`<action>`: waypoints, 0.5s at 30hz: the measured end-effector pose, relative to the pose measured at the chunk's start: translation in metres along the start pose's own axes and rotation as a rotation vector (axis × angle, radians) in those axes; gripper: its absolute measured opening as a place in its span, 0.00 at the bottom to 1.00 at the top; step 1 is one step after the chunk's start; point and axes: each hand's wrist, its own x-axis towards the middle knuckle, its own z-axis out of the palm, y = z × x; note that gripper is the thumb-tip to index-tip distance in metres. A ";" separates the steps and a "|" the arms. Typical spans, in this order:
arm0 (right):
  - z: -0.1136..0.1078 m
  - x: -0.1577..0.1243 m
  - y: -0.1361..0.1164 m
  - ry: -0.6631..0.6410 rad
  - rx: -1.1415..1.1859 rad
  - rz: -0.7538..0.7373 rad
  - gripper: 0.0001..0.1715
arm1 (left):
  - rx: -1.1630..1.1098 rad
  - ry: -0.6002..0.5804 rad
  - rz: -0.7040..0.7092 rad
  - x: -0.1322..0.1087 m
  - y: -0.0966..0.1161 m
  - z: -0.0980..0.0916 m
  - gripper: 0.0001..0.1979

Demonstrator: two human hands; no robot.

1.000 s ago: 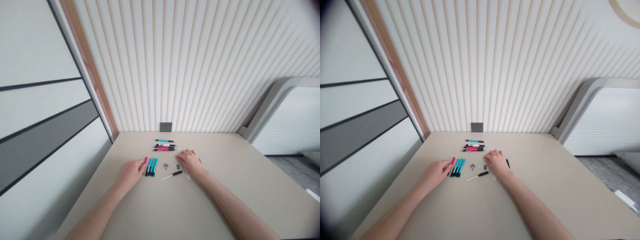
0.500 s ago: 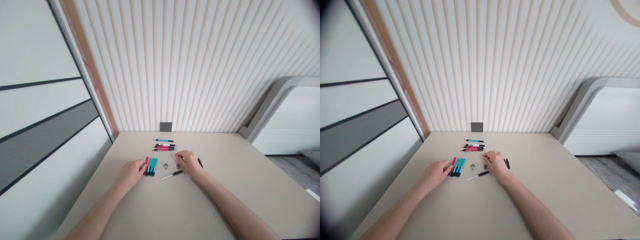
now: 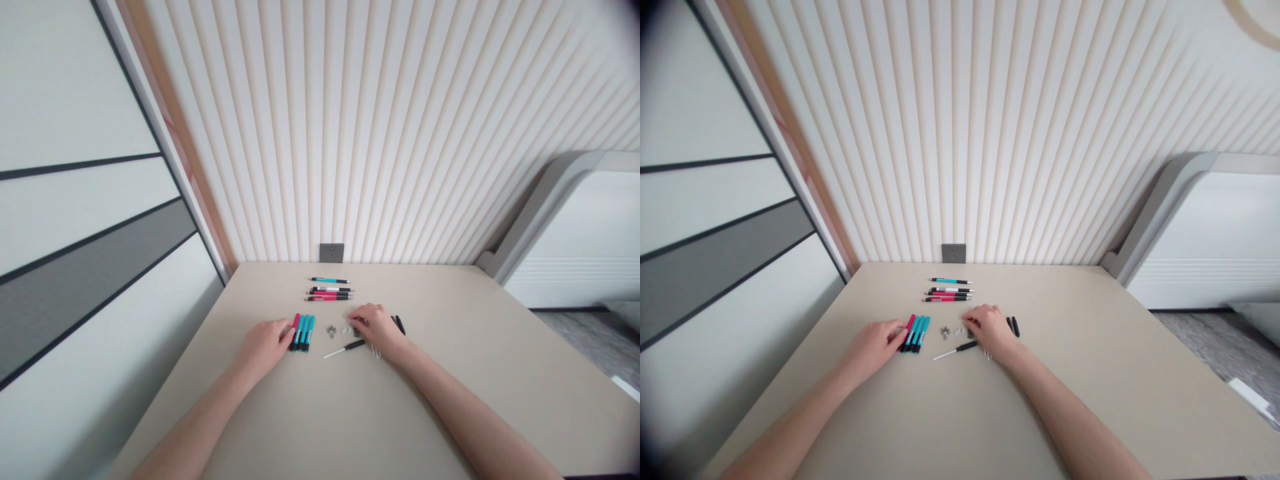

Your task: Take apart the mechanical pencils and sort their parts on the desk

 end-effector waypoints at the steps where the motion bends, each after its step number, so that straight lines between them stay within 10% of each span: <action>1: 0.000 0.000 -0.001 -0.002 0.006 -0.006 0.08 | 0.021 0.006 0.007 0.000 0.000 0.000 0.14; 15: -0.014 -0.006 -0.007 -0.015 -0.008 -0.036 0.13 | 0.012 0.062 0.056 0.000 -0.002 0.000 0.15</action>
